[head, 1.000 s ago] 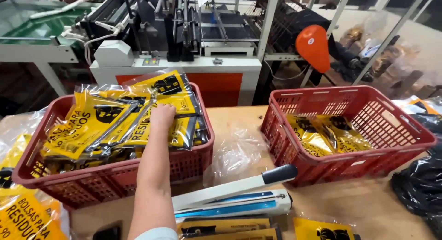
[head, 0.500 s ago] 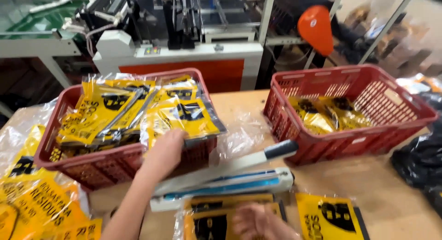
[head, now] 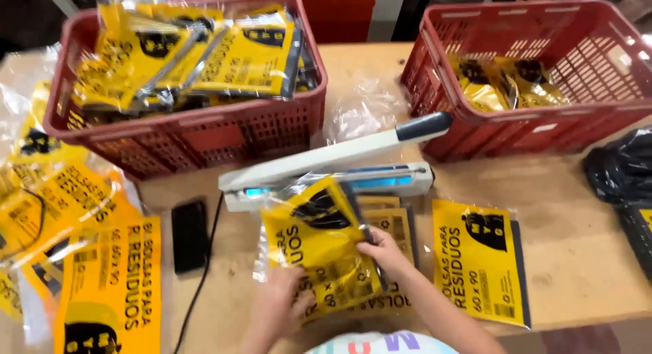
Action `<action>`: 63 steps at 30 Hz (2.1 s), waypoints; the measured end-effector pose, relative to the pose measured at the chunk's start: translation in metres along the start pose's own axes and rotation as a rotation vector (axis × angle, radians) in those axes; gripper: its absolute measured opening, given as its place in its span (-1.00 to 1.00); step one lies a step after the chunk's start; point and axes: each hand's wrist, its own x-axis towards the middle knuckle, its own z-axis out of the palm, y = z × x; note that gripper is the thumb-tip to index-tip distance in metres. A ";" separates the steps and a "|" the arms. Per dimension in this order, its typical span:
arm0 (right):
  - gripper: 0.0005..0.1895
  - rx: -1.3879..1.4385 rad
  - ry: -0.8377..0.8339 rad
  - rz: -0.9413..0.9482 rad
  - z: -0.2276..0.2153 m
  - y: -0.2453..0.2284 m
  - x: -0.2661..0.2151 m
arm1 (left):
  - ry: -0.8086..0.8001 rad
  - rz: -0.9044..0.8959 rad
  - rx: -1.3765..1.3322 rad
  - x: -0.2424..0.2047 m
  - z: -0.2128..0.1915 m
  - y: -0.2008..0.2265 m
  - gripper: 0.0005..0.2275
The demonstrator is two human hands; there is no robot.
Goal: Sealing the open ends of plastic bags using a manual heat sealer and stacking them on a table.
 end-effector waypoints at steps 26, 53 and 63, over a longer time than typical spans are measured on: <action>-0.71 -0.882 0.689 -0.079 -0.060 -0.020 0.126 | 0.674 -0.927 -0.439 0.160 0.044 -0.075 -0.88; -0.18 -1.309 -0.011 -0.150 -0.017 -0.169 0.133 | 0.411 -0.960 -0.478 0.135 0.006 0.002 -0.68; -0.29 -1.349 0.048 -0.153 -0.028 -0.148 0.157 | 0.081 -1.082 -0.456 0.134 -0.017 0.045 -0.67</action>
